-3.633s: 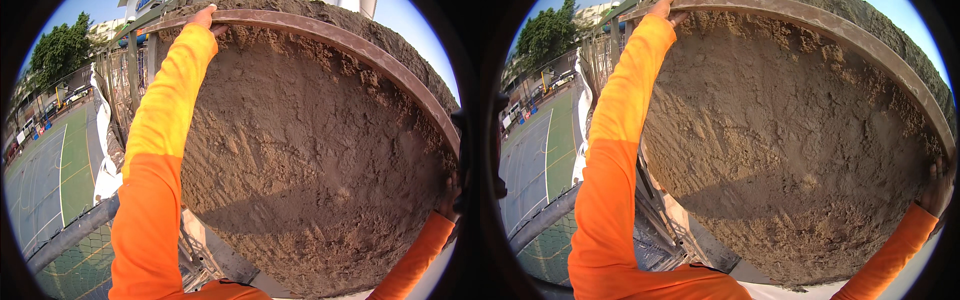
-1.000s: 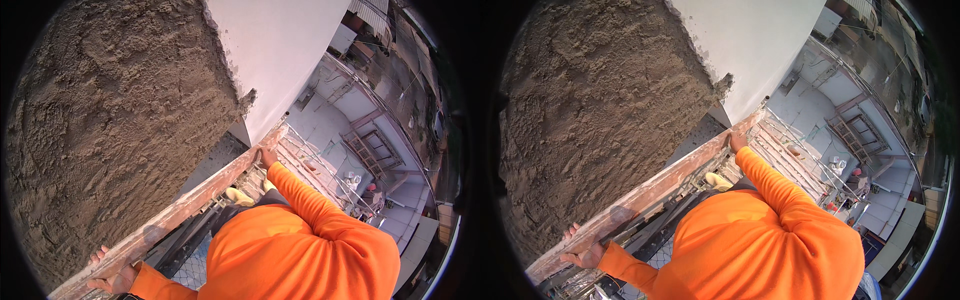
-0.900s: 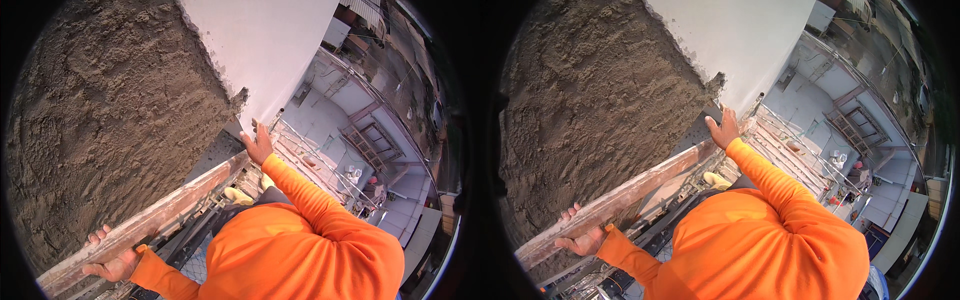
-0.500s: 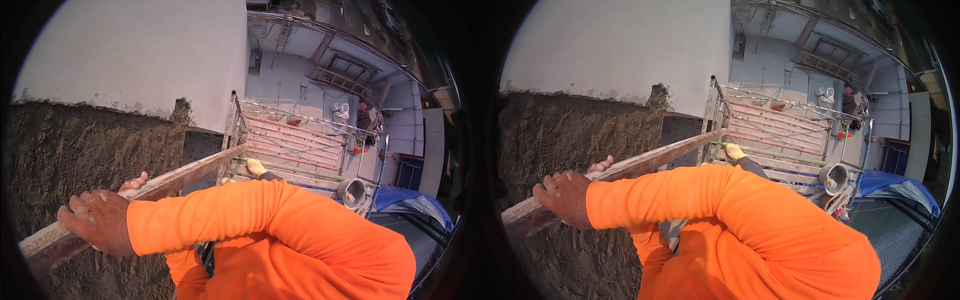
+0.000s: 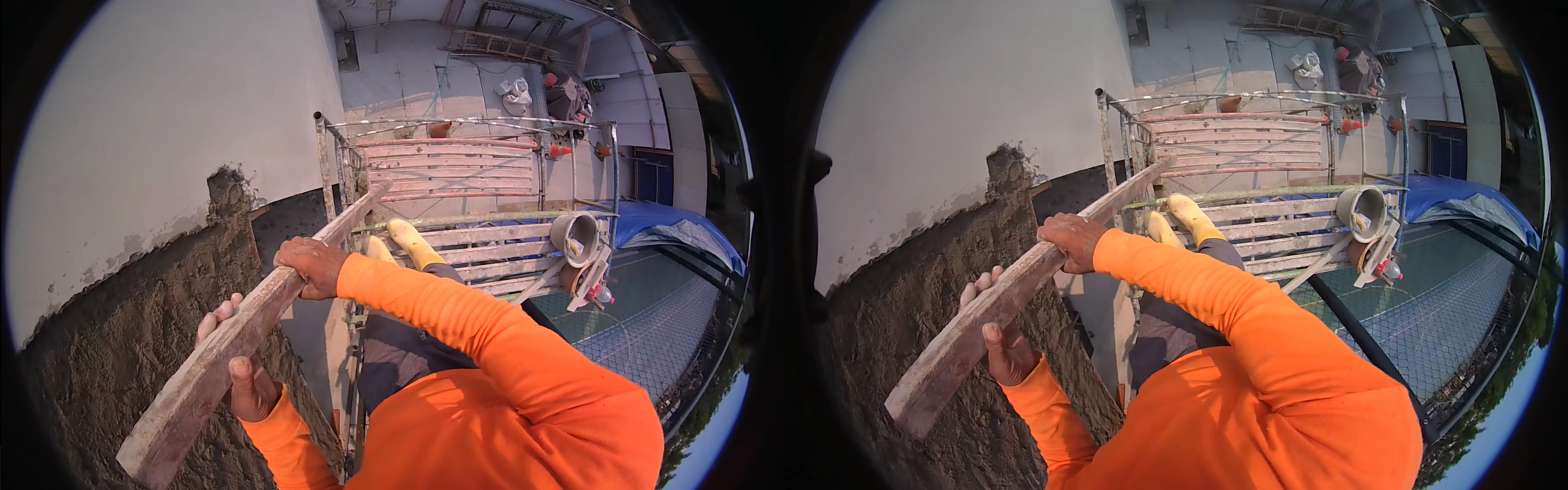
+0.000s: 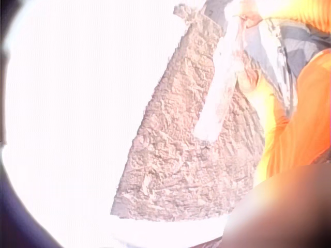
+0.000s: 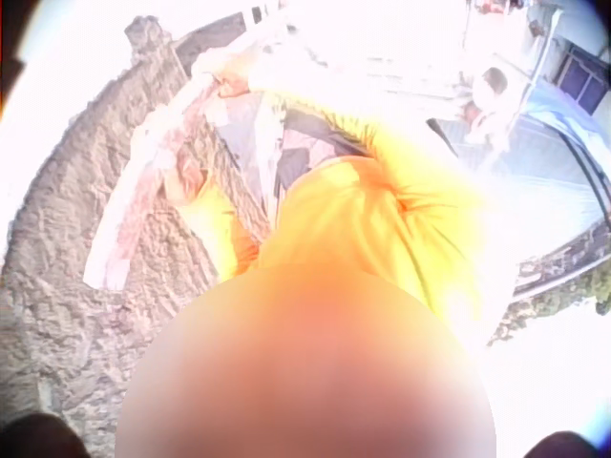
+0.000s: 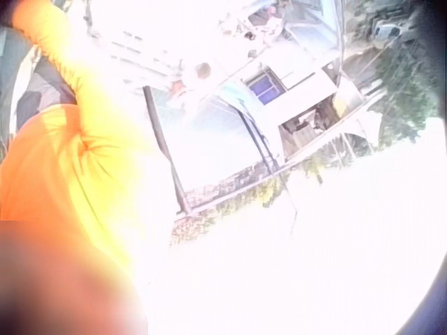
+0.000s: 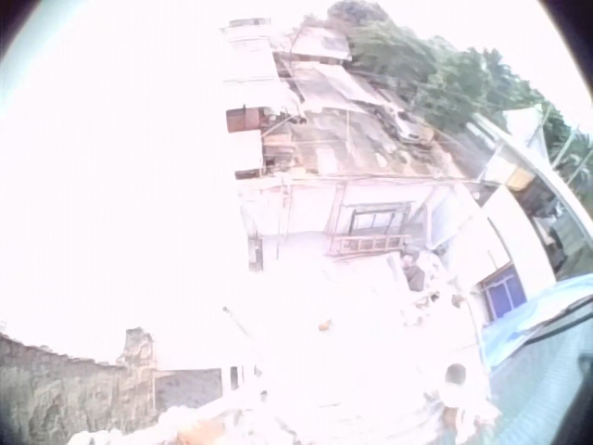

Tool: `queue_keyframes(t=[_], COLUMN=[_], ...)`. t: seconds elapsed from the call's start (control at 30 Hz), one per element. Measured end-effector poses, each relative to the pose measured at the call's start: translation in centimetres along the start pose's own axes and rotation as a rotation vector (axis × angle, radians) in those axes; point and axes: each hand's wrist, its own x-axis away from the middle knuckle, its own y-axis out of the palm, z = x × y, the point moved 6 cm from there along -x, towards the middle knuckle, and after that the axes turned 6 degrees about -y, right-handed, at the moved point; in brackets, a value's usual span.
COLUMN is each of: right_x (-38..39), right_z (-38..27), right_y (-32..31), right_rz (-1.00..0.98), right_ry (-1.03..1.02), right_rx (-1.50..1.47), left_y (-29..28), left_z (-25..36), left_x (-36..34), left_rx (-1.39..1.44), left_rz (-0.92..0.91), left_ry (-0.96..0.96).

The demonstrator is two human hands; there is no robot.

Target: The person scoops wet cement from a bucket with a trowel and applies it to a vertical wall surface. The person then uses a long wooden straightedge to level and smooth the applied cement.

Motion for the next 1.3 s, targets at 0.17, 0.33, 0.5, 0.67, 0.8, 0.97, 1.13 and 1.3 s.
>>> queue_keyframes(t=[0.17, 0.33, 0.5, 0.67, 0.8, 0.97, 1.13, 1.3], right_x=[5.9, 12.7, 17.9, 19.3, 19.9, 19.8, 22.4, 29.0], right_z=[17.5, 34.0, 45.0, 50.0, 51.6, 51.7, 49.9, 47.2], right_y=[1.4, 2.7, 3.7, 4.7, 4.9, 5.8, 7.7, 6.9], right_rz=[-0.122, -0.19, -0.234, -0.336, -0.36, -0.285, -0.421, -0.514], right_ry=[0.174, 0.44, 0.623, 0.637, 0.768, 0.745, 0.805, 0.921], right_rx=[0.049, 0.159, 0.217, 0.26, 0.251, 0.318, 0.291, 0.243], left_y=[4.6, 9.6, 12.3, 12.4, 13.0, 12.6, 7.6, 0.6], left_z=[-14.3, -31.1, -45.9, -53.7, -55.8, -56.0, -56.6, -59.5], left_x=[-2.7, -4.5, -4.8, -3.5, -5.9, -7.8, -12.0, -15.3], left_rx=[-0.054, -0.211, -0.224, -0.133, -0.151, 0.06, 0.1, 0.161], left_rz=[-0.036, -0.016, 0.067, 0.21, 0.27, 0.419, 0.747, 0.87], left_ry=[-0.214, -0.232, -0.132, -0.407, -0.44, -0.629, -0.72, -0.75])
